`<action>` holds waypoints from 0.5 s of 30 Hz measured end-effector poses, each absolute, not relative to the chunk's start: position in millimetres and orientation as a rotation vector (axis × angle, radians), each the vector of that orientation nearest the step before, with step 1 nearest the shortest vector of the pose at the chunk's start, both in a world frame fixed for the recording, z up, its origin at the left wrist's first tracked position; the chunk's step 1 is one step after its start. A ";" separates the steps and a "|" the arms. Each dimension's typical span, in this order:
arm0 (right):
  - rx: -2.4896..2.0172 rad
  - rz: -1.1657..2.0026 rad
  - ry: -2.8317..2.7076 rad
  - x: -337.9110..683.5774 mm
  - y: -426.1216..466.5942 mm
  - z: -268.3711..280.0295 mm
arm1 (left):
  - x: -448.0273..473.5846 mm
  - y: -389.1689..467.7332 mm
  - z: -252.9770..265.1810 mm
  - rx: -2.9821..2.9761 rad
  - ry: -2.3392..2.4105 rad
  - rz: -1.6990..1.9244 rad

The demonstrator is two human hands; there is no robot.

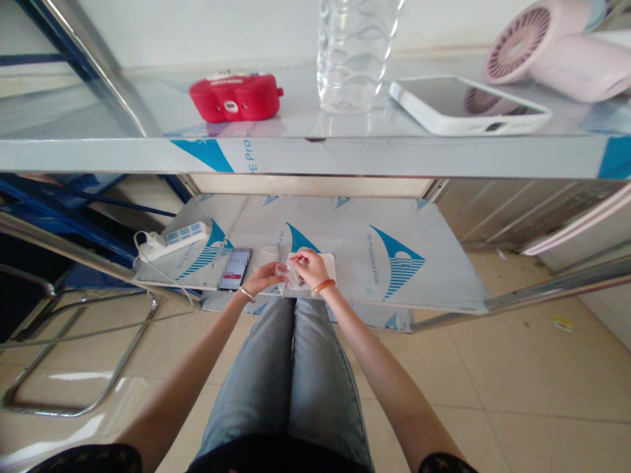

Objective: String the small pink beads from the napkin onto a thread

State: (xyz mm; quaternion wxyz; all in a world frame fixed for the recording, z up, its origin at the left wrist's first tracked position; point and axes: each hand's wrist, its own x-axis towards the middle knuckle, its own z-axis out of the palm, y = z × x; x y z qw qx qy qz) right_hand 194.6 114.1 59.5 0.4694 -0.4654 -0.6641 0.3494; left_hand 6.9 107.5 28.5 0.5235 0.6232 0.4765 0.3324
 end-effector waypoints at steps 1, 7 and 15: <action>-1.132 0.861 -1.637 193.5 112.8 61.9 | 6.9 107.1 30.6 1.494 1.134 0.793; -1.063 0.901 -1.723 189.8 111.0 67.3 | 7.4 107.6 37.7 1.551 1.119 0.765; -1.099 0.869 -1.740 194.4 113.2 74.0 | 7.7 111.0 41.2 1.525 1.091 0.761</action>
